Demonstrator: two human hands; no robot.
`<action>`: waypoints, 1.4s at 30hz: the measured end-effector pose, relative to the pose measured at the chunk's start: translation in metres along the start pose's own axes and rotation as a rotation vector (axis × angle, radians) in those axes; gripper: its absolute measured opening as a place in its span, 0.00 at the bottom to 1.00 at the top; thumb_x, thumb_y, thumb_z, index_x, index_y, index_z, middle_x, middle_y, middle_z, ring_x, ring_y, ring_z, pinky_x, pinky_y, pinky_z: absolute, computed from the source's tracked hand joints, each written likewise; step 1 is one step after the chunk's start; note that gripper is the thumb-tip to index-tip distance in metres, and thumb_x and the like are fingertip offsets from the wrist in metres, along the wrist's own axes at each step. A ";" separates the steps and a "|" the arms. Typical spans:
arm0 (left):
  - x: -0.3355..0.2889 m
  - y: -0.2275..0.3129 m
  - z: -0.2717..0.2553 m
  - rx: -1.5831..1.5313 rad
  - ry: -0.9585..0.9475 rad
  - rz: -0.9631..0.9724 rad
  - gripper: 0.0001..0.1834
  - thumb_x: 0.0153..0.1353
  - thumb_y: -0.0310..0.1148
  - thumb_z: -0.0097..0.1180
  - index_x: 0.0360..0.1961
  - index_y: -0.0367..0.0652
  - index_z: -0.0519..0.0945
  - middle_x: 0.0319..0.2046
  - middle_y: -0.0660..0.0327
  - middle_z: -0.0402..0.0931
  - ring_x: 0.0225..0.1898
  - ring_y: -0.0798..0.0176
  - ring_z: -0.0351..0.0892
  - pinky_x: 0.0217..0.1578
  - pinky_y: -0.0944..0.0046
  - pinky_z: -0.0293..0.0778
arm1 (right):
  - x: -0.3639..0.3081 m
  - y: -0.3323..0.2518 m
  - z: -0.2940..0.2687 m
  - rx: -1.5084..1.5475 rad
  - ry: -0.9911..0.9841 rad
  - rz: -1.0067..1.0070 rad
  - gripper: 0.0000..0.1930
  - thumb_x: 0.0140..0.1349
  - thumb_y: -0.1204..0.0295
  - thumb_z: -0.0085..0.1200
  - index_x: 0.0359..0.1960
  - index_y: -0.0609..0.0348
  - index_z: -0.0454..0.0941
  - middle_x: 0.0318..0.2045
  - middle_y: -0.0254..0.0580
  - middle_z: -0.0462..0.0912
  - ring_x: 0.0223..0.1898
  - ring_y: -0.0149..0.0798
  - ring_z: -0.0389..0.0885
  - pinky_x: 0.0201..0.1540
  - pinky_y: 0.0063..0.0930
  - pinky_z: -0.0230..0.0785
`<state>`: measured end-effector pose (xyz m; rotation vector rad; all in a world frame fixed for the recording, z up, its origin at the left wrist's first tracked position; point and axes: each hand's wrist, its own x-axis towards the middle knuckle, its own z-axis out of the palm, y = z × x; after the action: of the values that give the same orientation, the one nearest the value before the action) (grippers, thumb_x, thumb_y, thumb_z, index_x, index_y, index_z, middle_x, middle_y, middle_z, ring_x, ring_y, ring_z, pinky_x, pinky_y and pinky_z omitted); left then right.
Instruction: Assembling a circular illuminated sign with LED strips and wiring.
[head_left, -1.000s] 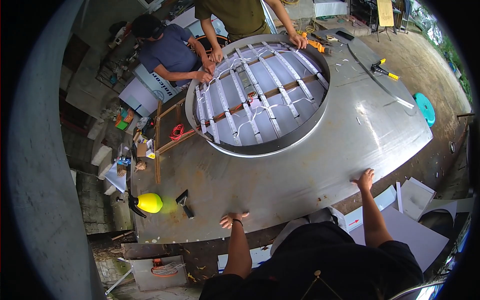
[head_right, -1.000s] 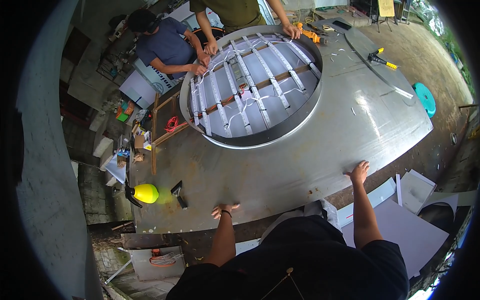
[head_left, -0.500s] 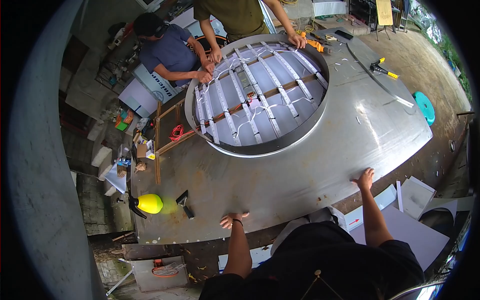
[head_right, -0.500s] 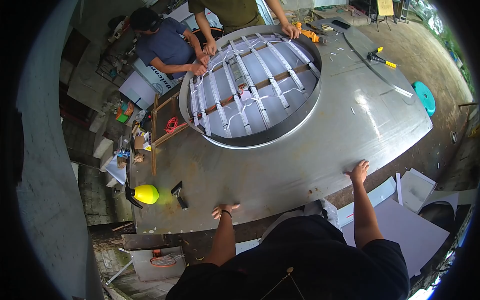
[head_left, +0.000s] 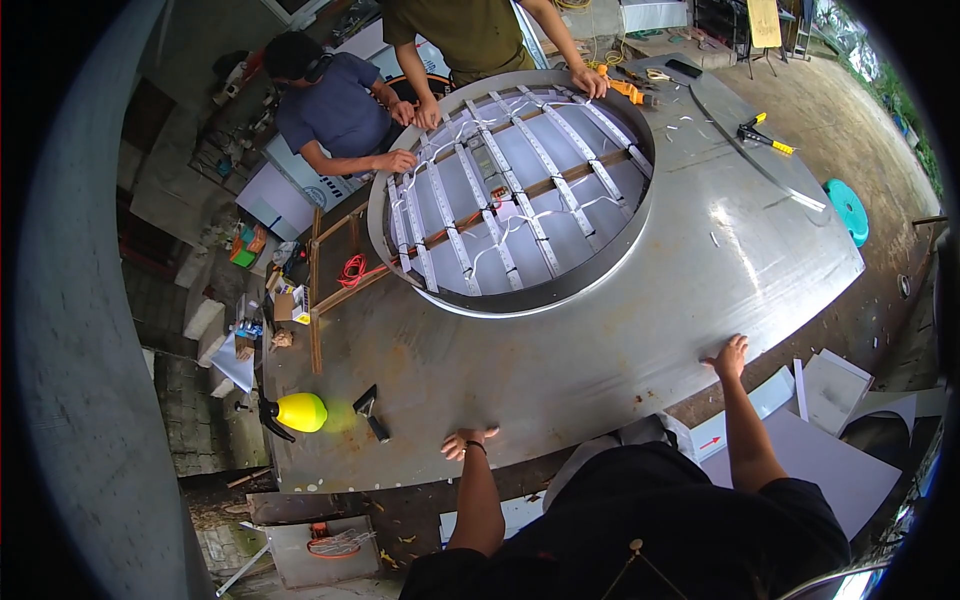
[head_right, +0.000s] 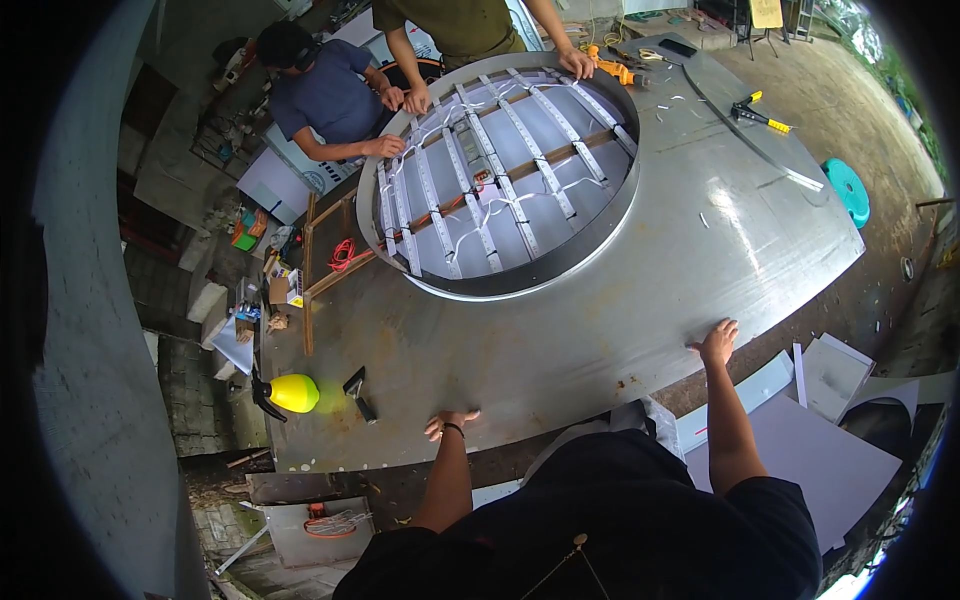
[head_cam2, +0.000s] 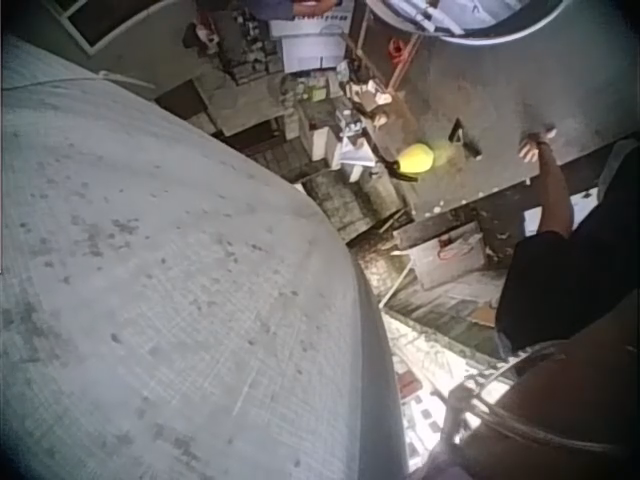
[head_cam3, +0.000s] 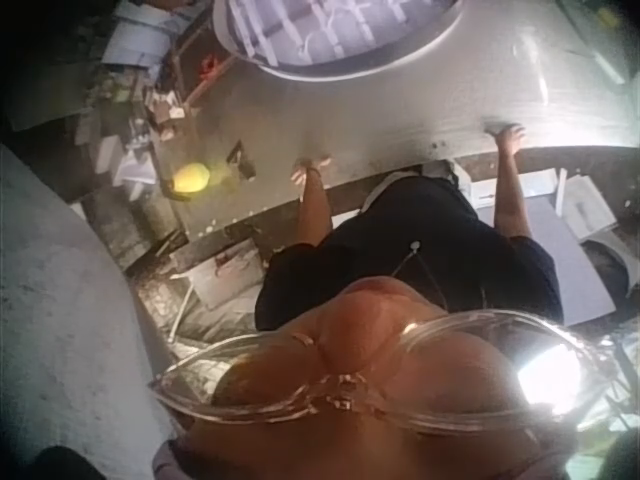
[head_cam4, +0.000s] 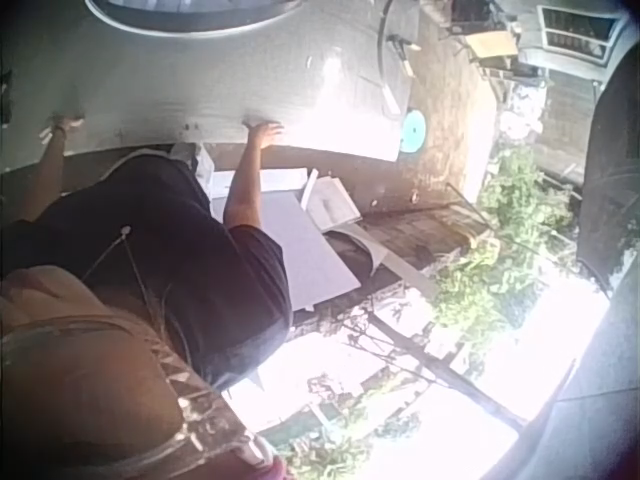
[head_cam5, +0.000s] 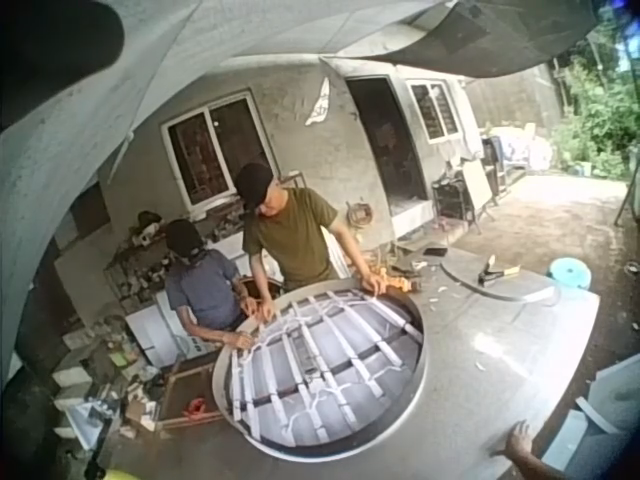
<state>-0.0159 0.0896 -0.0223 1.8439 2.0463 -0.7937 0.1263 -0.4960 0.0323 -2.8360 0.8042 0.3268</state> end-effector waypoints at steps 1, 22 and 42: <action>-0.002 0.001 -0.001 -0.004 -0.003 0.003 0.82 0.18 0.54 0.76 0.61 0.30 0.27 0.64 0.36 0.24 0.66 0.36 0.28 0.62 0.42 0.47 | 0.001 0.001 0.002 0.000 0.000 0.001 0.62 0.25 0.57 0.74 0.60 0.73 0.47 0.62 0.61 0.52 0.62 0.52 0.55 0.61 0.32 0.57; -0.009 -0.002 -0.011 0.152 -0.060 0.018 0.79 0.18 0.57 0.72 0.62 0.33 0.30 0.64 0.36 0.26 0.66 0.38 0.30 0.63 0.45 0.44 | 0.000 0.004 0.002 0.017 0.006 -0.019 0.62 0.26 0.57 0.74 0.60 0.74 0.45 0.61 0.63 0.51 0.63 0.53 0.53 0.62 0.33 0.55; -0.002 0.008 -0.003 0.347 -0.094 0.005 0.71 0.25 0.62 0.63 0.63 0.36 0.34 0.64 0.38 0.30 0.66 0.38 0.32 0.62 0.42 0.42 | 0.001 0.003 0.001 0.016 -0.005 -0.012 0.62 0.26 0.57 0.74 0.60 0.74 0.46 0.61 0.63 0.51 0.63 0.54 0.53 0.62 0.33 0.55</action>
<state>-0.0075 0.0904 -0.0202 1.9372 1.9392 -1.2765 0.1254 -0.4984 0.0308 -2.8235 0.7844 0.3237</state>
